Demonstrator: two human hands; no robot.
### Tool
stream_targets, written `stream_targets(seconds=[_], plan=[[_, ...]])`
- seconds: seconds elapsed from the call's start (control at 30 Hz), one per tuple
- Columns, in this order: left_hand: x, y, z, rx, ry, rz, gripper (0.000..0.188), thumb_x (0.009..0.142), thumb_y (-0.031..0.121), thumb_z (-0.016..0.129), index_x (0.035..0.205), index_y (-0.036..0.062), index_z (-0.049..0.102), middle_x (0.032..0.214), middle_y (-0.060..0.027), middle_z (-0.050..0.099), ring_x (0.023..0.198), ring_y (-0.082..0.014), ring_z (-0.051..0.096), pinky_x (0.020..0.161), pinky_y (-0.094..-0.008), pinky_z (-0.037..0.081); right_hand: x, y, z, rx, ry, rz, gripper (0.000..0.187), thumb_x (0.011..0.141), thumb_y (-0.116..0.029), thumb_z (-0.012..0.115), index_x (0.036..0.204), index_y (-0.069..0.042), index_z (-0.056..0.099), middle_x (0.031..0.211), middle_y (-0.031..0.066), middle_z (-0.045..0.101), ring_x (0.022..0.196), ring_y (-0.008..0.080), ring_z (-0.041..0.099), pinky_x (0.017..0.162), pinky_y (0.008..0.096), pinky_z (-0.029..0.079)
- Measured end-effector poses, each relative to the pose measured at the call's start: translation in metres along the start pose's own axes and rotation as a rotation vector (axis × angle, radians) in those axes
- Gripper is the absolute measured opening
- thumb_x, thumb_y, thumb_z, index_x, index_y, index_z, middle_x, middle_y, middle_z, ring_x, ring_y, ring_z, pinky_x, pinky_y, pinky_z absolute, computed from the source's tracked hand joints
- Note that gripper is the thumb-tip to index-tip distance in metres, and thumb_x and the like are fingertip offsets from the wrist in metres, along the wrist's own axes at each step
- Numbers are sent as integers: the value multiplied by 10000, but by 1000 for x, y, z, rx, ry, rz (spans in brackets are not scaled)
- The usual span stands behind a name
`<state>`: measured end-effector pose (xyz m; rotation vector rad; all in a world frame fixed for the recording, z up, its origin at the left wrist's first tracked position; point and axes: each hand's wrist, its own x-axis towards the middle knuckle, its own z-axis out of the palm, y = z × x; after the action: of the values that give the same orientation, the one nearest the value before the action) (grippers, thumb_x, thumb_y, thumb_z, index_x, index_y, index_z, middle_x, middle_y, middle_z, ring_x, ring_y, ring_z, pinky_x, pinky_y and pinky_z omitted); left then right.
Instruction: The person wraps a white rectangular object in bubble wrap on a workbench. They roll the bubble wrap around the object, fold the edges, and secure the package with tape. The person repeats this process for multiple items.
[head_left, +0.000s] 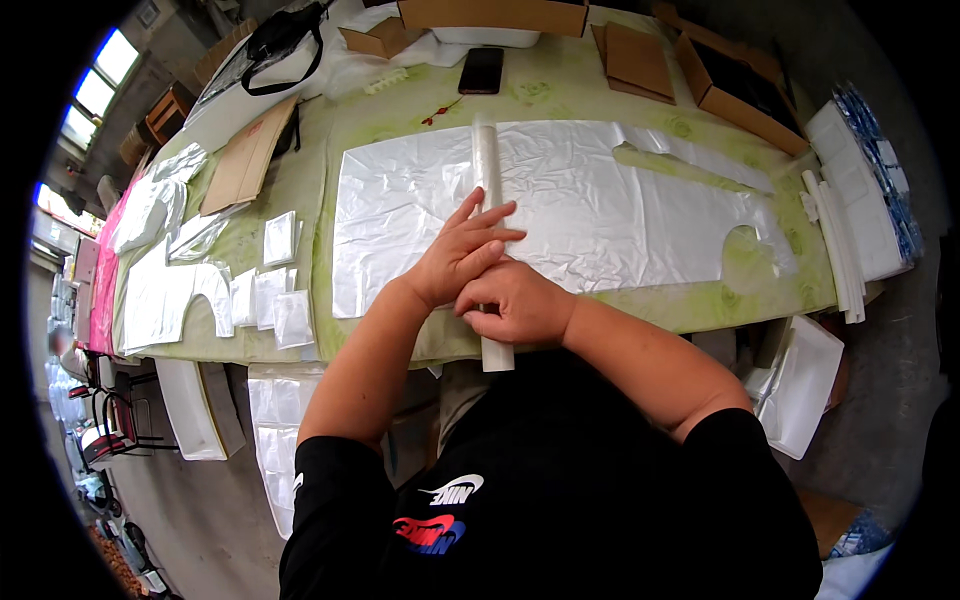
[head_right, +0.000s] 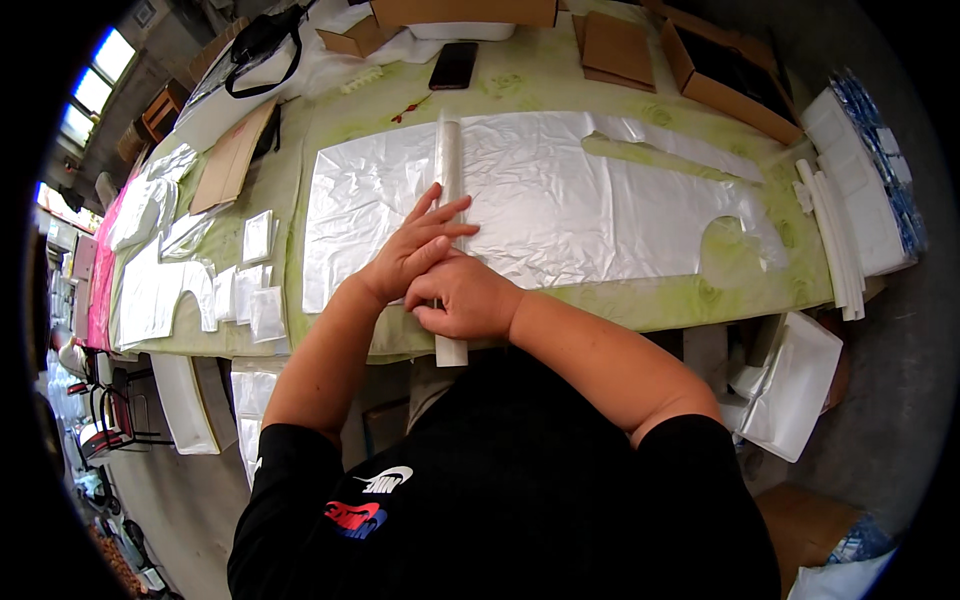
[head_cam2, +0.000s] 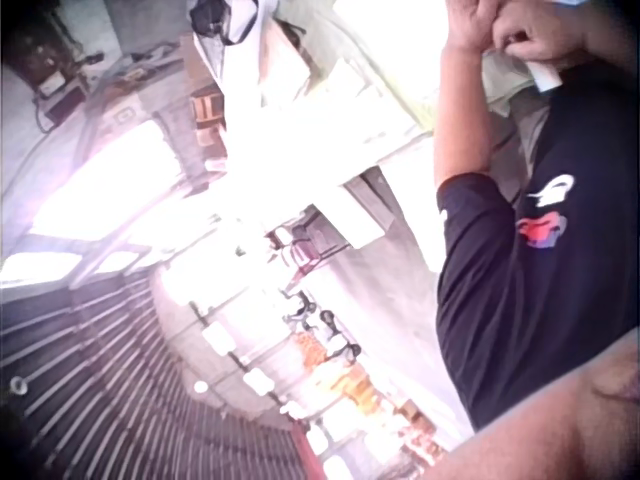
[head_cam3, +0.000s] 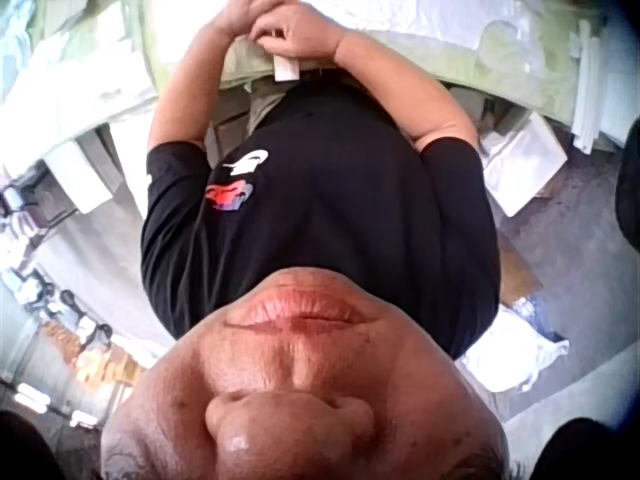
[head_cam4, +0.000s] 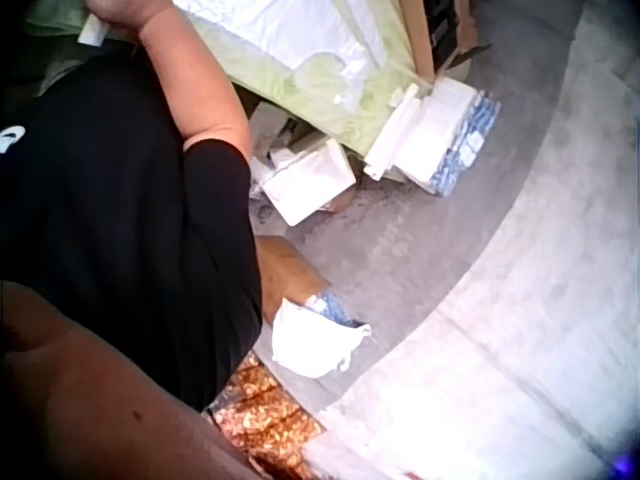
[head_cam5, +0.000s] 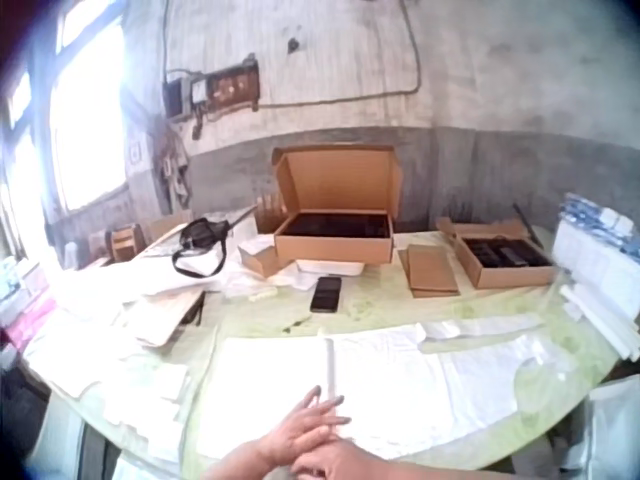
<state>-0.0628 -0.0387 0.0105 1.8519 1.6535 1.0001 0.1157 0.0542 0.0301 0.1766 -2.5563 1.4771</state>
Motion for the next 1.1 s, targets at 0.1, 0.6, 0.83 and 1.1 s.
stream_targets(seconds=[0.1, 0.6, 0.83, 1.1], plan=[[-26, -6, -9, 116, 135, -52, 332, 1013, 348, 603, 1267, 162, 709, 1572, -128, 510, 1548, -435, 265, 1259, -535, 216, -3, 5, 12, 25, 116, -211, 177, 812, -54, 702, 980, -92, 741, 950, 94, 728, 967, 326, 655, 1046, 476, 502], [-60, 9, -46, 659, 251, -801, 725, 942, 162, 571, 1606, 21, 318, 1687, -207, 283, 1568, -409, 234, 1288, -462, 219, -96, -8, 6, 56, 358, -159, 181, 832, 3, 725, 998, -69, 720, 919, 79, 707, 859, 292, 683, 1005, 481, 532], [-48, -2, -65, 762, 319, -1087, 918, 955, 427, 656, 1649, 34, 200, 1661, -229, 327, 1545, -405, 293, 1269, -444, 258, -104, -5, 4, 30, 327, -247, 207, 822, 55, 703, 1002, -46, 707, 918, 75, 705, 847, 277, 679, 846, 401, 563], [-52, -26, -106, 335, 493, -986, 918, 937, 278, 652, 1684, 187, 127, 1430, -270, 593, 1205, -392, 655, 1037, -425, 503, -120, -5, 3, 61, 397, -174, 228, 851, 7, 720, 1071, -51, 707, 1017, 101, 695, 874, 293, 671, 794, 373, 554]])
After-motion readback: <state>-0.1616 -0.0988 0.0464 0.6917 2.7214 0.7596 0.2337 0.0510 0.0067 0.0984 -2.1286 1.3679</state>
